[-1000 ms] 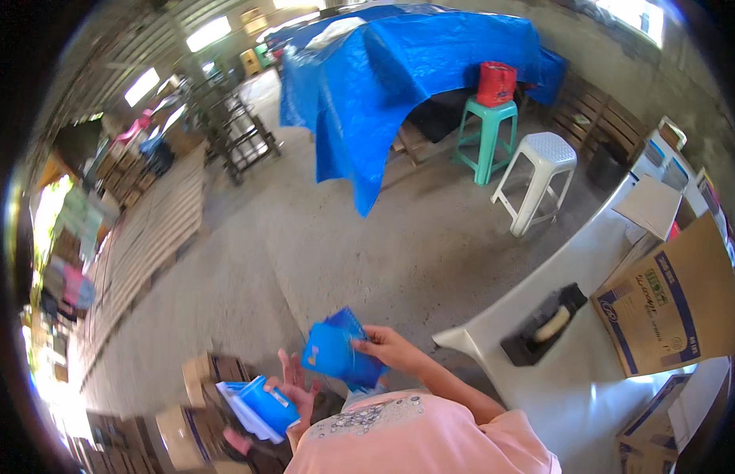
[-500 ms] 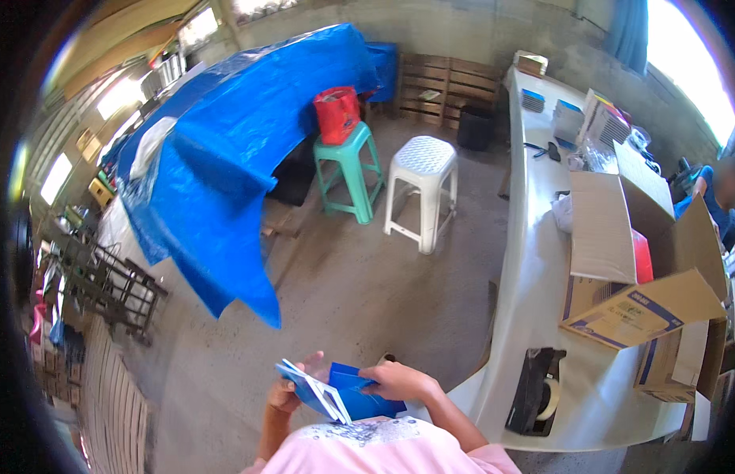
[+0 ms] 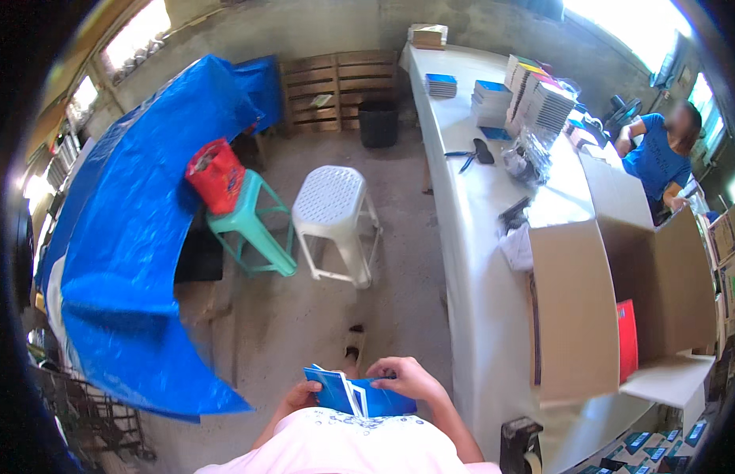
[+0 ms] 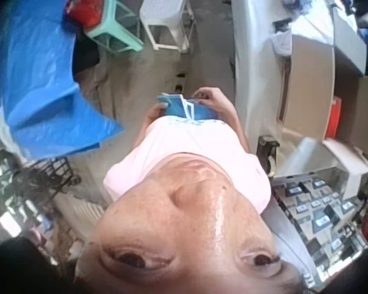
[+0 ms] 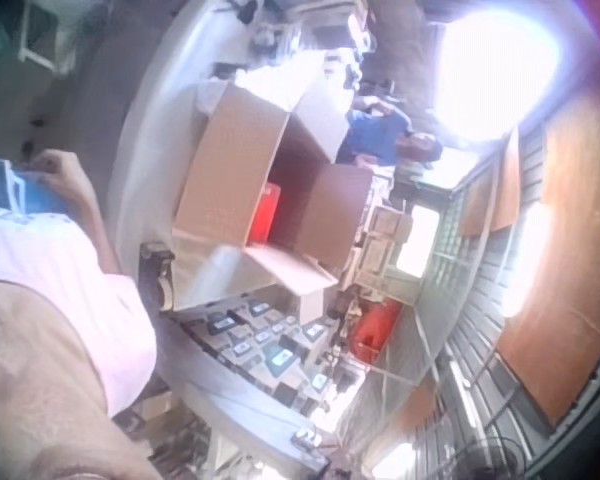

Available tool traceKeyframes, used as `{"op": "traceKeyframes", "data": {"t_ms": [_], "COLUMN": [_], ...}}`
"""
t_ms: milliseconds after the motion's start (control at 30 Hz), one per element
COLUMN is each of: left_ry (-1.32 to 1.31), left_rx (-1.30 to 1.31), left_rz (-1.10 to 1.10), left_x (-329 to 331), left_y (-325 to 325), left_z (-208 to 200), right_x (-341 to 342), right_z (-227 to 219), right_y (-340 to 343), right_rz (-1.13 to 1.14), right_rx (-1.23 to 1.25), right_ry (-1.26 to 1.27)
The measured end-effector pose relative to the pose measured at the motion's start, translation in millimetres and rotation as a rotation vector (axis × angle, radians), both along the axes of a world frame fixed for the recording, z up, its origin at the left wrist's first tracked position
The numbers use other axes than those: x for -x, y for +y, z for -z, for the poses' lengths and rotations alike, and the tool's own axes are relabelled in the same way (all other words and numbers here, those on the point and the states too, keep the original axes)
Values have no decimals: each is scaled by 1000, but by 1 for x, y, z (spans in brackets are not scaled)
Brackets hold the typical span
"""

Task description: The person sorts and packages small blue notebooks by hand, placing them into a plastic bag and then carrying the items across a warehouse to another table where they are organized into stacks.

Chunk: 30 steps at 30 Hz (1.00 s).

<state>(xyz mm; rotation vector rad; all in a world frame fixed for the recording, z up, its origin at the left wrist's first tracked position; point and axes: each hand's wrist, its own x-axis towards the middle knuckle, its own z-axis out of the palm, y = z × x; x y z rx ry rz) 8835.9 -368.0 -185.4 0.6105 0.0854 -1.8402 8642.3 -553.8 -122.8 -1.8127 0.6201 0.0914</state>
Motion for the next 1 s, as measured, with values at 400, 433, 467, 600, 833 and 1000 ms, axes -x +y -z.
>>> {"op": "traceKeyframes", "data": {"t_ms": [400, 433, 467, 600, 833, 1000], "left_ry": [121, 116, 108, -142, -180, -91], "left_rx": [201, 226, 231, 166, 101, 44], "left_rz": [326, 353, 359, 419, 329, 261], "left_x": [-134, -139, -143, -166, -206, -228], "left_y": [-392, -416, -436, -519, -625, -707], "left_z": [-28, -28, -27, -26, -75, -91], "right_x": [-108, -116, -124, -150, -174, -198], "right_z": [-20, -21, -21, -4, -38, -48], "right_y": [-261, -279, -297, -365, -504, -583], "right_rz": [866, 940, 1011, 1006, 623, 492], "right_rx": [141, 178, 216, 182, -65, -36], "right_ry": [-118, -149, -180, -307, -288, -252]}}
